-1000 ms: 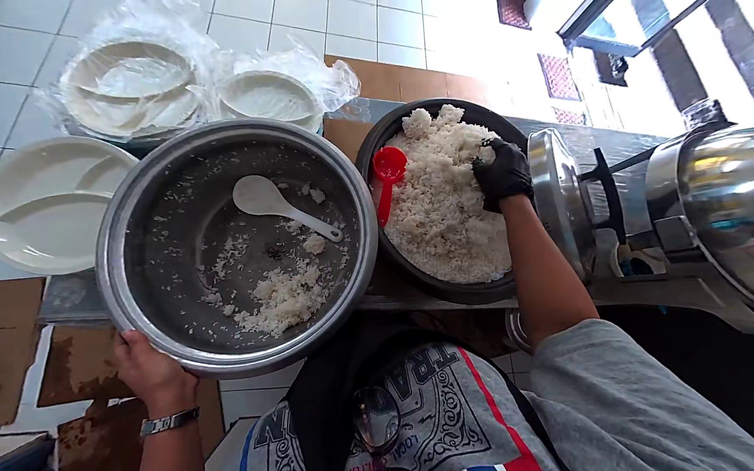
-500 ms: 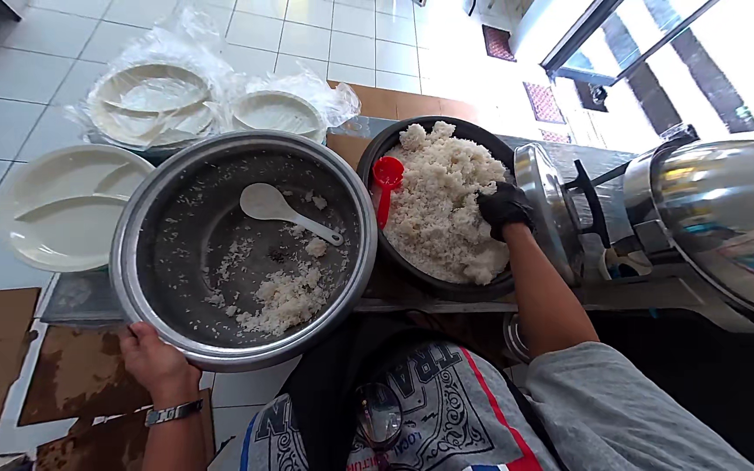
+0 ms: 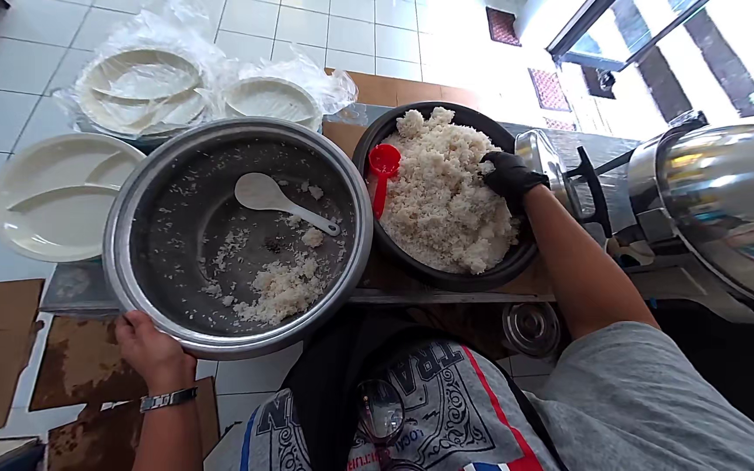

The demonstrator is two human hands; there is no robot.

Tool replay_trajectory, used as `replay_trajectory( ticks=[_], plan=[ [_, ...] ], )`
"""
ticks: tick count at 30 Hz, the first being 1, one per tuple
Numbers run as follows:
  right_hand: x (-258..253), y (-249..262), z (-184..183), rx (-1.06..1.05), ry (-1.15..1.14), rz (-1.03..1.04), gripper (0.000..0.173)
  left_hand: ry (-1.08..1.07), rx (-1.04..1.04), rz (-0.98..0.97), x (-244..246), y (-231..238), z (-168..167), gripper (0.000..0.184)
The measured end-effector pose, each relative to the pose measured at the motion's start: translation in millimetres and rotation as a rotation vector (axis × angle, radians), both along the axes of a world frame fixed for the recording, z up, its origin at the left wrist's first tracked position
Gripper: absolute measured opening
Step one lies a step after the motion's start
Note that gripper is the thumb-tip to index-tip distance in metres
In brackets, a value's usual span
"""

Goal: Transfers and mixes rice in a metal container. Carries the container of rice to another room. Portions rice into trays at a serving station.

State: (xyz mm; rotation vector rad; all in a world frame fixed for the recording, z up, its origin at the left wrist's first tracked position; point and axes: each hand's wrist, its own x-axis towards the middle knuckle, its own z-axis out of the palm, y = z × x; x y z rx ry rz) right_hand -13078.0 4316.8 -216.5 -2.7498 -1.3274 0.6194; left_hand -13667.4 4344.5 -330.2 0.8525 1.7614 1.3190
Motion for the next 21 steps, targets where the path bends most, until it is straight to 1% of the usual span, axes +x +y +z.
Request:
replay_trajectory(
  ticks=[3, 8, 11, 13, 15, 17, 21],
  plan=[
    [1.7, 6.7, -0.3, -0.046, -0.092, 0.045, 0.032, 0.005, 0.001, -0.003, 0.2, -0.1, 0.5, 0.048],
    [-2.9, 21.7, 4.9, -0.132, -0.163, 0.063, 0.038, 0.019, -0.016, 0.001, 0.1, 0.5, 1.0, 0.049],
    [-7.9, 23.2, 11.7, -0.092, -0.122, 0.023, 0.044, 0.025, -0.016, -0.009, -0.5, 0.3, 0.2, 0.049],
    [-11.5, 19.7, 21.3, -0.042, 0.001, 0.004, 0.049, 0.021, -0.016, -0.007, -0.3, 0.0, 0.9, 0.048],
    [-9.5, 12.8, 34.0, -0.074, 0.088, 0.107, 0.045, 0.019, -0.022, -0.001, -0.7, 0.4, 1.0, 0.048],
    [-4.5, 10.5, 41.8, -0.118, 0.075, 0.132, 0.046, 0.021, -0.022, -0.001, 0.0, 0.8, 0.9, 0.048],
    [-5.7, 17.1, 40.6, -0.064, -0.005, 0.035, 0.039, 0.016, -0.010, -0.006, -1.8, 1.0, -0.7, 0.048]
  ],
)
